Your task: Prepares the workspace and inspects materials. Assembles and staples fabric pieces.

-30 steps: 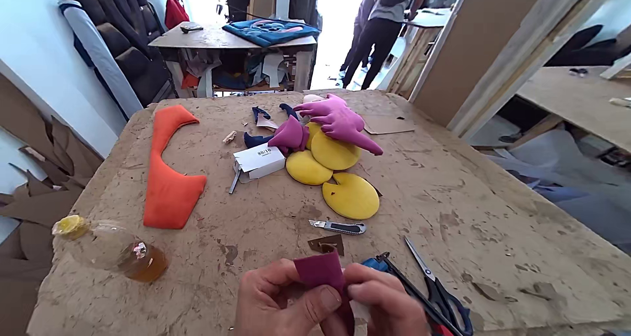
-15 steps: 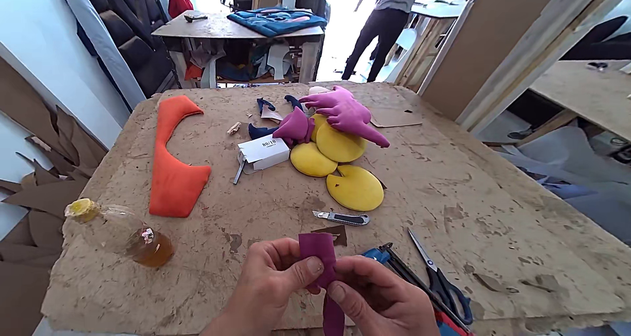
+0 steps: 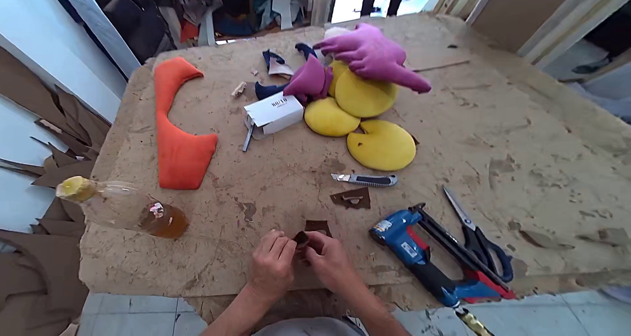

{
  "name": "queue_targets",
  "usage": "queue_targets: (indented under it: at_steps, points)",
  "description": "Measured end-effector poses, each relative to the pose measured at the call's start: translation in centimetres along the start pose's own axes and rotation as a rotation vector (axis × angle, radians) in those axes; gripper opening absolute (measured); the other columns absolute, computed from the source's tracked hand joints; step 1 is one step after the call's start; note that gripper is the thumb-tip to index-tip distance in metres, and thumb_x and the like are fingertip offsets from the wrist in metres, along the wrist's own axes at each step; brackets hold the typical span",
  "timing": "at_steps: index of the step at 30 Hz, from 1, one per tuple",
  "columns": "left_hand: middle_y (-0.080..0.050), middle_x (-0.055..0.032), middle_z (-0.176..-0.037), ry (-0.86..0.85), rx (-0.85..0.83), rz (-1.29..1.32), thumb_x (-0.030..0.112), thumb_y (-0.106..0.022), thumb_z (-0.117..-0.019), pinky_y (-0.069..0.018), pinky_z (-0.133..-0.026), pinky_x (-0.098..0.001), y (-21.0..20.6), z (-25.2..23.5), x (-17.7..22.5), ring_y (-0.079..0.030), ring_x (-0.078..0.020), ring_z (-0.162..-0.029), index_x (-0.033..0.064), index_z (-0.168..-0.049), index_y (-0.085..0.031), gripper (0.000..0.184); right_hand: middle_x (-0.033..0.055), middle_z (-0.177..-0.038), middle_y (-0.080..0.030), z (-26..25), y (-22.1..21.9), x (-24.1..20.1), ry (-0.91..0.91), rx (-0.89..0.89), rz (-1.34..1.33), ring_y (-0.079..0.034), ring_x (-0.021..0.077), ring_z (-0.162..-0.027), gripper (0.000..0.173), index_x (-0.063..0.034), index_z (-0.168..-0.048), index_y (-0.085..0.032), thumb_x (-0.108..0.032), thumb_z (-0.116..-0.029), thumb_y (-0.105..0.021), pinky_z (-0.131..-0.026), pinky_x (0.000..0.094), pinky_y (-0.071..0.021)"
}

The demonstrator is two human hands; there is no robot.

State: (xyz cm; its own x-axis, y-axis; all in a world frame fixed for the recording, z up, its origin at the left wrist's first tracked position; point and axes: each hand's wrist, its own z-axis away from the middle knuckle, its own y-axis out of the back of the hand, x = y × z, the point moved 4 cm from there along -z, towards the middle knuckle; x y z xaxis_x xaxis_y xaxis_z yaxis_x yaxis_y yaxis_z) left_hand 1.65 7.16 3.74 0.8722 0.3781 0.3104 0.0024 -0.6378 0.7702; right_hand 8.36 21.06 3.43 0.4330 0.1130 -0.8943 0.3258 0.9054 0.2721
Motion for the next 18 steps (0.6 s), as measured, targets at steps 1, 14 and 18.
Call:
queue_targets:
  at_steps: [1, 14, 18]
  points:
    - [-0.077, -0.0057, -0.096, -0.023, -0.038, -0.008, 0.007, -0.061, -0.094, -0.0593, -0.097, -0.0401, -1.0, 1.4, -0.1, -0.074, -0.023, -0.104, 0.0086, -0.094, -0.076, 0.015, 0.0033, -0.101, -0.077, 0.9, 0.9, 0.5, 0.054, 0.076, 0.243, -0.075, 0.0151, -0.087, 0.028, -0.0088, -0.124, -0.07, -0.015, -0.1001, -0.056, -0.081, 0.0371, -0.0632]
    - [-0.079, -0.0057, -0.097, 0.201, -0.046, 0.035, 0.013, -0.066, -0.0912, -0.0612, -0.095, -0.0363, -1.2, 3.9, 0.8, -0.076, -0.0191, -0.103, 0.0089, -0.093, -0.08, 0.014, 0.0337, -0.138, -0.053, 8.9, 13.9, 7.5, 0.025, 0.697, 0.906, -0.049, 0.0606, -0.125, 0.059, 0.0009, -0.136, -0.06, -0.029, -0.0854, -0.068, -0.094, 0.0761, -0.0399]
    - [-0.078, -0.0035, -0.103, 0.318, -0.077, 0.079, 0.015, -0.068, -0.0898, -0.0634, -0.088, -0.0328, -0.9, 3.4, 0.6, -0.075, -0.0146, -0.1, 0.0116, -0.091, -0.08, 0.013, 0.0376, -0.128, -0.057, 7.9, 14.6, 8.6, -0.048, 0.674, 0.89, -0.057, 0.0618, -0.114, 0.077, 0.0001, -0.149, -0.046, -0.034, -0.086, -0.074, -0.09, 0.0779, -0.0413]
